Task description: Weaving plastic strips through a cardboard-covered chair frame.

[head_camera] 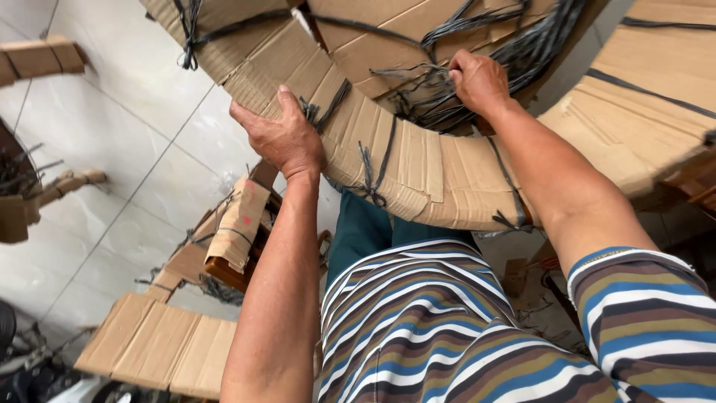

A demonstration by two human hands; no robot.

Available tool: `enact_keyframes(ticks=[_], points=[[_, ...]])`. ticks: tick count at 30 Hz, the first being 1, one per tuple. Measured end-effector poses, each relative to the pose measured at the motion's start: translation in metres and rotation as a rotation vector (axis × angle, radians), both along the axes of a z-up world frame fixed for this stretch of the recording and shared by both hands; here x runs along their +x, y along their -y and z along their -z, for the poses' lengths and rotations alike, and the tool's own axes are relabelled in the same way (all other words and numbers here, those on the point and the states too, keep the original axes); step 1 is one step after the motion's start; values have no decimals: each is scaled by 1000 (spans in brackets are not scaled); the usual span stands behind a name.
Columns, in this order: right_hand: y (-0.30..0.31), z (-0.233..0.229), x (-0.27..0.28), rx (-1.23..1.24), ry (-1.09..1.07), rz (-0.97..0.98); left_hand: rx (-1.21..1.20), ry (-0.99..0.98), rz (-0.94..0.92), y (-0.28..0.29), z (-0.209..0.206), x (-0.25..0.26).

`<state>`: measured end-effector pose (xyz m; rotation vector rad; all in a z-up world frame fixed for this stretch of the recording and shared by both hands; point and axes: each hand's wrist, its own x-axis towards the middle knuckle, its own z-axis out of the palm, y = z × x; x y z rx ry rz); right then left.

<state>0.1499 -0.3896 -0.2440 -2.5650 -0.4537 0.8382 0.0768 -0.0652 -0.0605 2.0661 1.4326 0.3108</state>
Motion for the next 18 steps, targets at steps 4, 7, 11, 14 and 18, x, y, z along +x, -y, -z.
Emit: enact_keyframes(ticks=[4,7,11,14,18], points=[[5,-54,10,49,50,62,-14,41,-10,-1,0,2],[7,-93,11,12,9,150,-8,41,-19,-2,5,1],[12,-135,0,182,142,224,-30,18,-6,-3,6,-1],[9,-175,-12,293,144,400,-73,46,26,0,-8,2],[-2,-228,-36,493,146,624,-178,-12,51,-15,28,-11]])
